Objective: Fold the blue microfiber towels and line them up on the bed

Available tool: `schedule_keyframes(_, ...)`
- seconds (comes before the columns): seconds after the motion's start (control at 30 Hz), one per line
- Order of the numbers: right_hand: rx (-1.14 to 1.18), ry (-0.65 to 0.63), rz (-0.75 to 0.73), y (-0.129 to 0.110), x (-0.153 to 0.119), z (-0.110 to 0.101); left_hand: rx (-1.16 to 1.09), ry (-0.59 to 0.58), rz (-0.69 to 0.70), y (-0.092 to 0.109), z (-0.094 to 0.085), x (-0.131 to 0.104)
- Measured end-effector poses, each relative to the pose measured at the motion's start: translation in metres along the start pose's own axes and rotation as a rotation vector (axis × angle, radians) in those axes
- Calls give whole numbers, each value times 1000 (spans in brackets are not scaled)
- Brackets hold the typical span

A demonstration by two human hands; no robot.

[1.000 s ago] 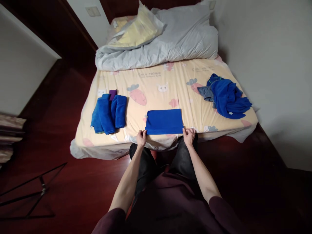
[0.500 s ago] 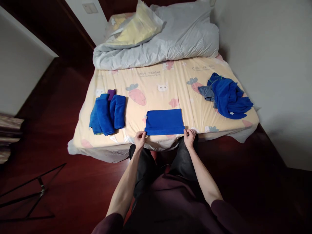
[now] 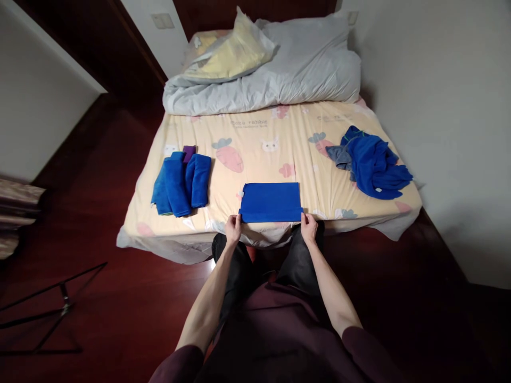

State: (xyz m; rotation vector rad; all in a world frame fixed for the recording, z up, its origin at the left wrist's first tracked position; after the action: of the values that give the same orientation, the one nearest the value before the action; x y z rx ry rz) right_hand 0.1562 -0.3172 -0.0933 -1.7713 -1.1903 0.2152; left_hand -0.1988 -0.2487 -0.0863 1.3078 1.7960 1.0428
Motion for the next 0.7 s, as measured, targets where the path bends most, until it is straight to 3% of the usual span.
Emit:
schedule_keyframes(0.17,-92,40,-42,-4,-2,-1,63,91,56,-4,-2,-3)
schedule_keyframes(0.33,-123,67,-127,-8,-4,-9,65,49,37,-10,-6,5)
schedule_keyframes(0.7,-100,-4,-46,-5,-6,-12,95,39,63,-9,-7,6)
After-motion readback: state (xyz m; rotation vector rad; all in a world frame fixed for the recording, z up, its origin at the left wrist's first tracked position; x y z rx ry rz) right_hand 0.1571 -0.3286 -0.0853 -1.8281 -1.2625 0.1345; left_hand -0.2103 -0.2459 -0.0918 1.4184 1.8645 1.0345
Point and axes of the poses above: each hand's wrist, its own x-axis towards the middle knuckle, its own z-axis out of the palm, y = z × x, the point moved 3 cm from there along x, towards the middle knuckle, and after that the axes turned 6 degrees about -z, right-handed, at the moved point
